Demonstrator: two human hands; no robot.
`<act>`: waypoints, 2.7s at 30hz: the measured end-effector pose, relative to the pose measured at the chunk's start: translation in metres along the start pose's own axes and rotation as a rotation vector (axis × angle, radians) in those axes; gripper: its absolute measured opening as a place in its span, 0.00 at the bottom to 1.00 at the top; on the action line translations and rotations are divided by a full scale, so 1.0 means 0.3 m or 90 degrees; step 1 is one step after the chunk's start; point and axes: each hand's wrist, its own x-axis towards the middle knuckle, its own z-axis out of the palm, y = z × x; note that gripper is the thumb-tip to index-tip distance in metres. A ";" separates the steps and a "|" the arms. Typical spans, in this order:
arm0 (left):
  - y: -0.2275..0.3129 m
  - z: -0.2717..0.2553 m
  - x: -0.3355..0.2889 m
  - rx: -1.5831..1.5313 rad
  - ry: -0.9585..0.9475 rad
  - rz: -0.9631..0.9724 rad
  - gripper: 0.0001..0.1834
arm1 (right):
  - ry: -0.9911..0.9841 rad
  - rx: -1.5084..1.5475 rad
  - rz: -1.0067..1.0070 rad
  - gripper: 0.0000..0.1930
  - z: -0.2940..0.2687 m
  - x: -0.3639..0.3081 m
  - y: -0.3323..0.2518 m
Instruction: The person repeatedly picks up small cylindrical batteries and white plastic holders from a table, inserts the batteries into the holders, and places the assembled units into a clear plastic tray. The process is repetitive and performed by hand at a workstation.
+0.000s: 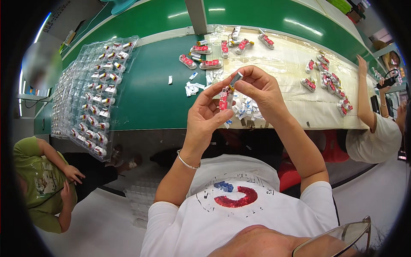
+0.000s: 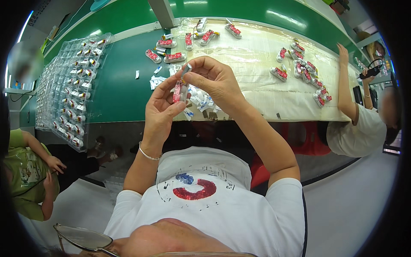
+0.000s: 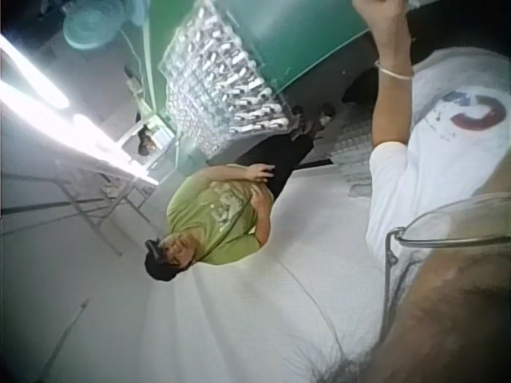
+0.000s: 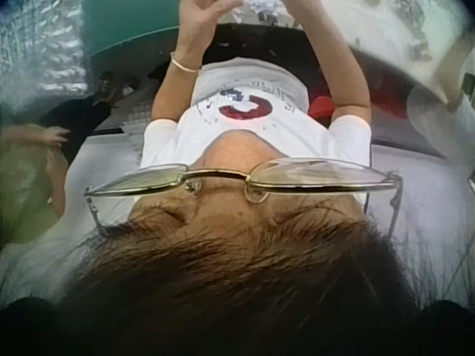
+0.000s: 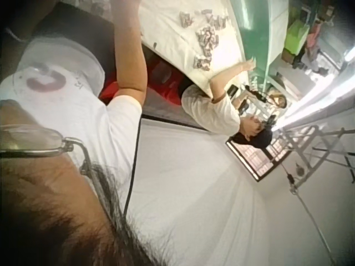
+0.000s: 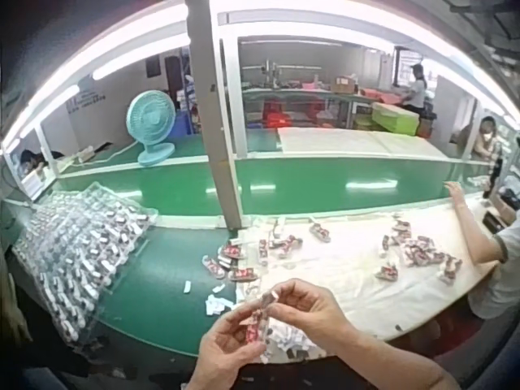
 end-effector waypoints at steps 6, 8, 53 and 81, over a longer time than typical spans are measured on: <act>-0.012 -0.015 -0.007 0.069 0.129 0.065 0.17 | -0.028 -0.012 -0.020 0.12 -0.002 -0.001 -0.004; -0.009 -0.010 -0.007 0.090 0.144 0.062 0.18 | -0.024 -0.048 -0.014 0.13 0.004 -0.010 -0.015; 0.050 0.046 -0.030 0.239 0.098 0.178 0.22 | -0.014 -0.566 -0.406 0.15 0.063 -0.071 -0.071; 0.046 0.064 -0.019 0.192 0.118 0.176 0.18 | 0.034 -0.646 -0.456 0.13 0.065 -0.052 -0.038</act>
